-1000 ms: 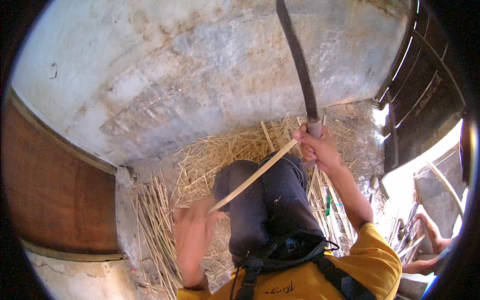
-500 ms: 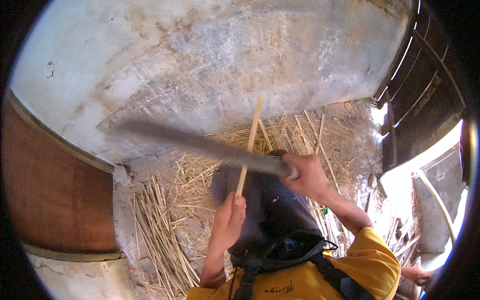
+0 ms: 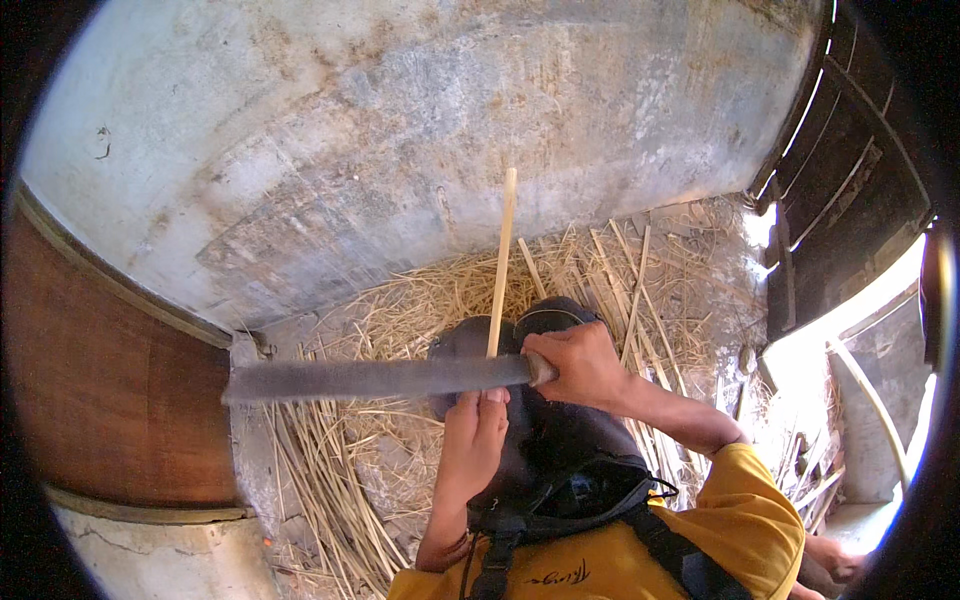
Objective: The person whittles and shapes bamboo sticks using a small utility knife and a large machete-like blade. The person holds the sticks by hand, scraping and cutting away layers while sitting on a floor covered in shavings.
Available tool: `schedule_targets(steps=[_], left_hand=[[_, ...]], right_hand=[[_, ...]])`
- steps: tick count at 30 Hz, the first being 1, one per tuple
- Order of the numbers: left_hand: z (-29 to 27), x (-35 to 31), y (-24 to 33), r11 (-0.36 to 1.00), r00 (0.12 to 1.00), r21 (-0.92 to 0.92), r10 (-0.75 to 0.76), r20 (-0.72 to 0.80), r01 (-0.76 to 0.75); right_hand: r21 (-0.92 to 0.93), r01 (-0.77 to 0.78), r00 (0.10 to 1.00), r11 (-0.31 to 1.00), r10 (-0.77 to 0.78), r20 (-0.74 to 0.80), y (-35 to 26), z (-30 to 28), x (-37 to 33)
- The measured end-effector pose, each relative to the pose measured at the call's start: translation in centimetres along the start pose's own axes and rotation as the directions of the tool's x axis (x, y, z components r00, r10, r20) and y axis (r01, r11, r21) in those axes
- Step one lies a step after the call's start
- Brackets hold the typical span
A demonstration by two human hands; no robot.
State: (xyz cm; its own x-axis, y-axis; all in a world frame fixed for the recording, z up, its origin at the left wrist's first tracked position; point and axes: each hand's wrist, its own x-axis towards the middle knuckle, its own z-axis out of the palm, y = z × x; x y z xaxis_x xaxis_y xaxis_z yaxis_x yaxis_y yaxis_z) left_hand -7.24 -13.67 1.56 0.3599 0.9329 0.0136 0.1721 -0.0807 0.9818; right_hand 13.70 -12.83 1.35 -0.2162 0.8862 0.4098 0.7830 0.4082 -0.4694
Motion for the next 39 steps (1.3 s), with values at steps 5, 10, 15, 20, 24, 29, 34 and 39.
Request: schedule_targets(steps=[5,10,15,20,24,29,34,39], left_hand=[[-0.1,-0.2,2.0,0.993,0.994,0.094,-0.081,0.071,0.074],[0.2,0.5,2.7,0.966,0.998,0.252,0.052,0.044,-0.061],[0.8,0.3,2.1,0.970,0.994,0.230,0.064,0.085,-0.082],[0.4,-0.1,-0.1,0.979,0.996,0.181,0.091,0.017,-0.093],[-0.8,0.6,2.3,0.787,0.932,-0.499,-0.290,0.218,0.362],[0.1,0.8,0.7,0.971,0.985,-0.231,-0.022,0.171,0.062],[1.5,1.2,0.1,0.978,0.989,-0.205,0.003,0.149,0.028],[1.8,0.7,-0.5,0.965,0.993,-0.255,-0.037,0.111,0.065]], right_hand=[[0.142,-0.260,0.962,0.955,0.269,-0.053,2.0,-0.5,1.8],[0.614,-0.249,0.944,0.749,0.329,-0.018,-0.3,-1.5,3.0],[0.545,-0.439,0.881,0.714,0.462,0.104,0.6,-1.1,3.0],[0.593,-0.194,0.922,0.781,0.351,-0.162,0.3,-1.2,3.5],[0.425,-0.290,0.937,0.857,0.346,-0.058,1.0,-1.5,1.3],[0.139,-0.047,0.996,0.989,0.057,-0.065,1.1,-0.6,-0.6],[-0.017,0.102,0.986,0.995,-0.103,-0.128,0.6,0.4,-0.6],[-0.144,0.116,0.993,0.983,-0.118,-0.003,0.8,-0.2,0.0]])
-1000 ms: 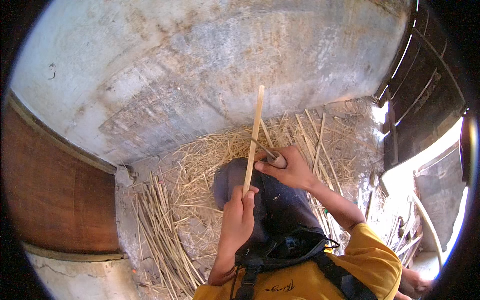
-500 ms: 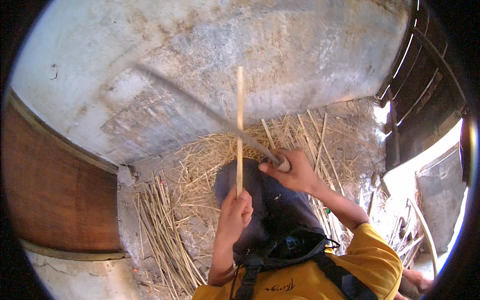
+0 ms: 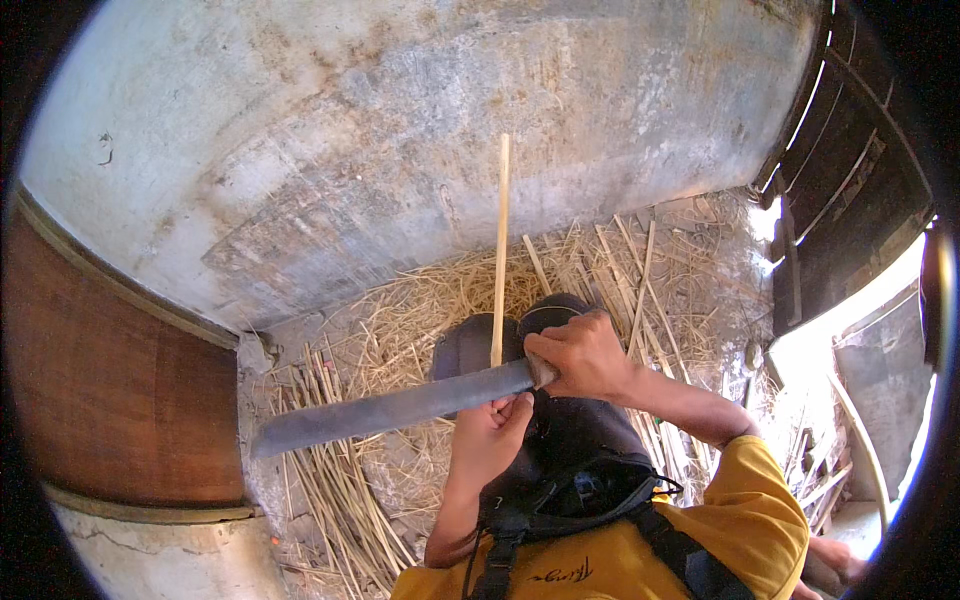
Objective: The person whittles and shapes bamboo sticks using a small utility knife and a large machete-like blade. The person holds the sticks by hand, scraping and cutting away layers while sitting on a floor covered in shavings.
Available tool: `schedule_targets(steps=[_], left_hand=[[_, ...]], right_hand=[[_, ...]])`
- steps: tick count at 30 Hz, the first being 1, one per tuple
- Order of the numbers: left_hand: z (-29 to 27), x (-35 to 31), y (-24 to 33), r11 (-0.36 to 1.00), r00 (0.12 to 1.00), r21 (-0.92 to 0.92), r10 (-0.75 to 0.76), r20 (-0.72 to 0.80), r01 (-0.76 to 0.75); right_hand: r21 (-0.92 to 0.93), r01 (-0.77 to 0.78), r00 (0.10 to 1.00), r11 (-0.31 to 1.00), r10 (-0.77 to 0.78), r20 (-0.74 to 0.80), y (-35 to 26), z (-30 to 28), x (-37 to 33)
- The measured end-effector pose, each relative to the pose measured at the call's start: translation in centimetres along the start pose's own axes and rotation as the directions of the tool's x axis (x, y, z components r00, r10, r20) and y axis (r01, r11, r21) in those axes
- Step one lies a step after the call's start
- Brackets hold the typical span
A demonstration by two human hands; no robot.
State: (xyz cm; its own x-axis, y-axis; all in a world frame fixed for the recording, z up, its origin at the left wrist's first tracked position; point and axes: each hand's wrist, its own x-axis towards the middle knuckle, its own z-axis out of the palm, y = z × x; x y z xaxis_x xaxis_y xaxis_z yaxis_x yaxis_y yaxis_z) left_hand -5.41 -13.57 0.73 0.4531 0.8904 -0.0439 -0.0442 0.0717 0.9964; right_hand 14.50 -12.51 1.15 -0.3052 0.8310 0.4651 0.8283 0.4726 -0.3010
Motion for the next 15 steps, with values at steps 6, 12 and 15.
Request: schedule_targets(steps=[6,12,15], left_hand=[[-0.3,0.0,0.0,0.997,0.998,0.069,0.040,-0.039,-0.038],[-0.7,0.1,0.4,0.999,1.000,0.050,-0.019,-0.013,0.019],[-1.0,-0.3,0.4,0.998,0.998,-0.007,-0.057,-0.002,0.057]], right_hand=[[0.090,-0.076,0.997,0.993,0.078,-0.028,-0.4,0.5,0.3],[0.069,-0.033,0.999,0.997,0.032,0.017,-0.6,0.1,0.8],[0.039,-0.033,0.999,0.999,0.032,0.017,-0.6,0.7,0.7]])
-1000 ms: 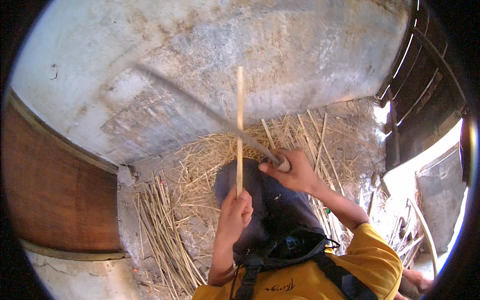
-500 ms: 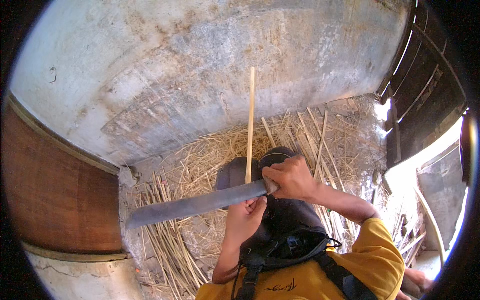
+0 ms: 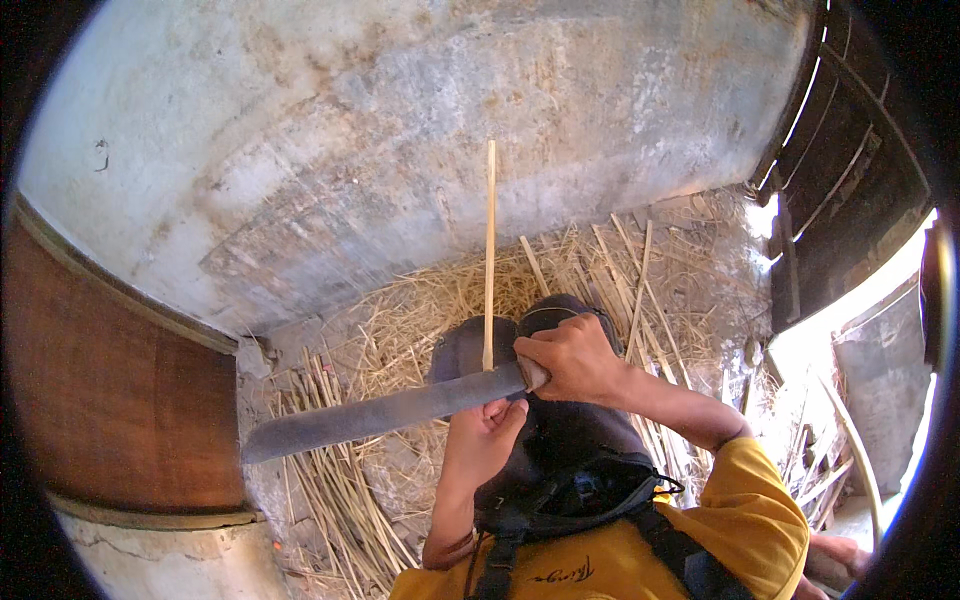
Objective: The person whittles and shapes bamboo sticks using a small utility knife and a large machete-like blade. The person holds the sticks by hand, scraping and cutting away layers while sitting on a floor covered in shavings.
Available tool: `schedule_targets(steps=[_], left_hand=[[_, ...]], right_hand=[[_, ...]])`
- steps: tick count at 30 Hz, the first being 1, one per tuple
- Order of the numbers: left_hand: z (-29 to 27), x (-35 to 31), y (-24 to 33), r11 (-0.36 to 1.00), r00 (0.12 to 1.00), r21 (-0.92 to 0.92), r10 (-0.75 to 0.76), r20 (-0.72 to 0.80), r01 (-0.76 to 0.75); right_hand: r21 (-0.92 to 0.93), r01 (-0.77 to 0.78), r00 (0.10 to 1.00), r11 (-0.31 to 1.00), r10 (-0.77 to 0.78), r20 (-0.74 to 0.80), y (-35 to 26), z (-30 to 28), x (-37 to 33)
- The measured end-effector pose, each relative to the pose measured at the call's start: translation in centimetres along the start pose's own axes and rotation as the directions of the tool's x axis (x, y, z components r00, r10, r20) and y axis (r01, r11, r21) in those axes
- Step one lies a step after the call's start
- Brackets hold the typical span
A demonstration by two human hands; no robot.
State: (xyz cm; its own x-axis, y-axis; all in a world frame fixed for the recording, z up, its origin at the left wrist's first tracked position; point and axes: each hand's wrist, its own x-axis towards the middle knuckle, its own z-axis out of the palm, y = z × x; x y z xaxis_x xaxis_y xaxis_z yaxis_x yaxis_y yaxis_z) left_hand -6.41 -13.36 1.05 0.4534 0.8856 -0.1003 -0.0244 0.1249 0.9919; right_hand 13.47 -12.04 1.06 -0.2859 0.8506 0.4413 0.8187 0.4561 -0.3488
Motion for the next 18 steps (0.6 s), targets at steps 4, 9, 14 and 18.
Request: schedule_targets(steps=[4,9,14,18], left_hand=[[-0.6,0.0,-0.2,0.996,1.000,0.086,0.007,0.022,-0.009],[-1.0,-0.4,0.1,0.991,1.000,0.131,0.005,0.026,-0.008],[-0.8,-0.7,0.6,0.997,0.998,0.039,-0.061,0.000,0.061],[-0.6,-1.0,-0.5,1.000,0.996,-0.025,0.015,-0.092,-0.017]], right_hand=[[0.018,0.004,1.000,1.000,-0.004,-0.029,-0.1,0.7,0.1],[-0.016,0.009,1.000,1.000,-0.010,-0.029,-0.2,1.1,0.1],[-0.038,0.015,0.999,0.999,-0.016,-0.032,-0.5,1.0,0.3],[-0.038,0.021,0.999,0.999,-0.022,-0.048,-0.7,1.4,0.4]])
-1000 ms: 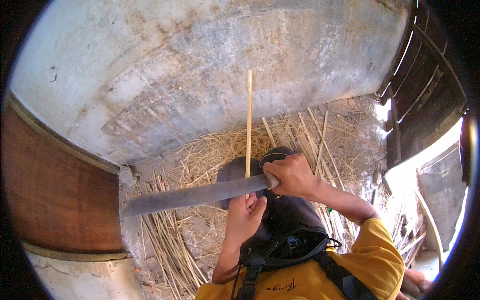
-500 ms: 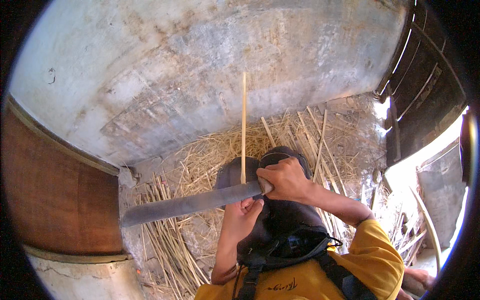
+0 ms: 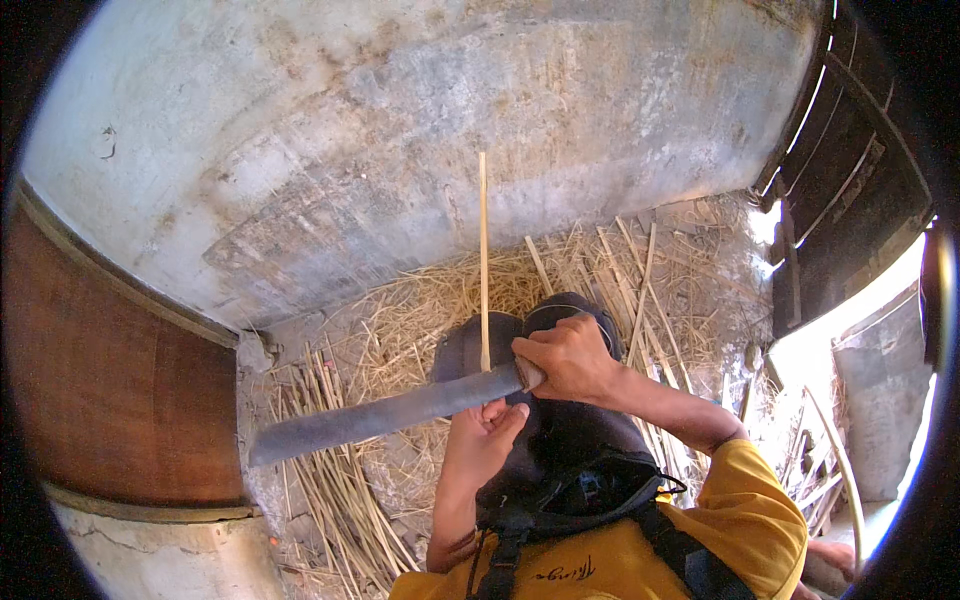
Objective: The person whittles and shapes bamboo sticks using a small utility knife and a large machete-like blade. The person holds the sticks by hand, scraping and cutting away layers while sitting on a floor covered in shavings.
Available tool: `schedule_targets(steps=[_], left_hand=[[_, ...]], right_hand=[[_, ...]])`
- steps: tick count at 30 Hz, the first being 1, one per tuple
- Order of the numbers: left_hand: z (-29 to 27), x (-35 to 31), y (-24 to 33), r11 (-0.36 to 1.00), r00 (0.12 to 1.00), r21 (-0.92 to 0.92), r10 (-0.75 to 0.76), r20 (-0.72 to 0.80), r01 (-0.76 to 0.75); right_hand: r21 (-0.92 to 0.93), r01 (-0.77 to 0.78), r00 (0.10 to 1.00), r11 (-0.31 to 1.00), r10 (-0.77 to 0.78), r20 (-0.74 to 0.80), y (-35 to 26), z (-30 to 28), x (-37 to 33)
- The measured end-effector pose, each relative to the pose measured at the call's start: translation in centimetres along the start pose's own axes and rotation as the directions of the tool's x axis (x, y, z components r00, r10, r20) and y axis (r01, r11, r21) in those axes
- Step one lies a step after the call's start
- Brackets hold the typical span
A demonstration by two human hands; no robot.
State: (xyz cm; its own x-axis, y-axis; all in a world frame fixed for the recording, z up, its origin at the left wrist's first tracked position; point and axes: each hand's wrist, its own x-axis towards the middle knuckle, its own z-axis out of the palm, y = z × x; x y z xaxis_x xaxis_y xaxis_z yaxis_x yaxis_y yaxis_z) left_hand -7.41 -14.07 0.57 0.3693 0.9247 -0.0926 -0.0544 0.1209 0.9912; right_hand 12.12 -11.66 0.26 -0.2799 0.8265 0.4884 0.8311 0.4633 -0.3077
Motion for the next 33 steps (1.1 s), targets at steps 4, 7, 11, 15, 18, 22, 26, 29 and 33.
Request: schedule_targets(steps=[4,7,11,15,18,22,26,29,33], left_hand=[[-0.9,-1.1,0.6,0.989,0.995,0.115,-0.096,0.029,0.092],[-1.2,-2.2,0.1,0.974,0.958,0.062,-0.224,0.181,0.217],[-0.2,-0.4,0.3,0.995,0.996,0.097,-0.043,0.078,0.035],[0.3,0.7,-0.2,0.914,0.971,0.327,0.231,0.066,-0.240],[0.1,-0.3,2.2,0.977,0.980,-0.079,-0.198,0.014,0.198],[-0.3,0.6,-0.2,0.990,0.999,0.136,-0.037,-0.013,0.039],[0.6,-0.1,0.2,0.822,0.968,0.534,0.249,-0.023,-0.199],[0.7,-1.7,0.5,0.780,0.978,0.605,0.206,-0.009,-0.159],[0.0,-1.6,0.3,0.773,0.989,0.624,0.145,0.000,-0.113]], right_hand=[[0.000,-0.031,0.999,1.000,0.031,0.010,2.1,-1.1,1.1],[-0.085,-0.297,0.949,0.951,0.284,-0.139,5.3,-1.4,2.4],[-0.092,-0.284,0.959,0.954,0.283,-0.032,3.2,-2.6,2.0],[-0.025,-0.137,0.989,0.990,0.136,-0.061,1.7,-1.6,0.4],[-0.026,-0.148,0.989,0.989,0.147,-0.032,2.4,-2.0,0.3],[-0.018,-0.184,0.983,0.983,0.183,-0.023,2.2,-1.9,0.2],[0.024,-0.115,0.993,0.993,0.114,0.021,2.8,-2.7,0.8],[-0.118,-0.326,0.945,0.938,0.318,-0.080,5.9,-2.9,2.0],[-0.058,-0.204,0.979,0.977,0.204,-0.005,5.1,-3.2,2.2]])
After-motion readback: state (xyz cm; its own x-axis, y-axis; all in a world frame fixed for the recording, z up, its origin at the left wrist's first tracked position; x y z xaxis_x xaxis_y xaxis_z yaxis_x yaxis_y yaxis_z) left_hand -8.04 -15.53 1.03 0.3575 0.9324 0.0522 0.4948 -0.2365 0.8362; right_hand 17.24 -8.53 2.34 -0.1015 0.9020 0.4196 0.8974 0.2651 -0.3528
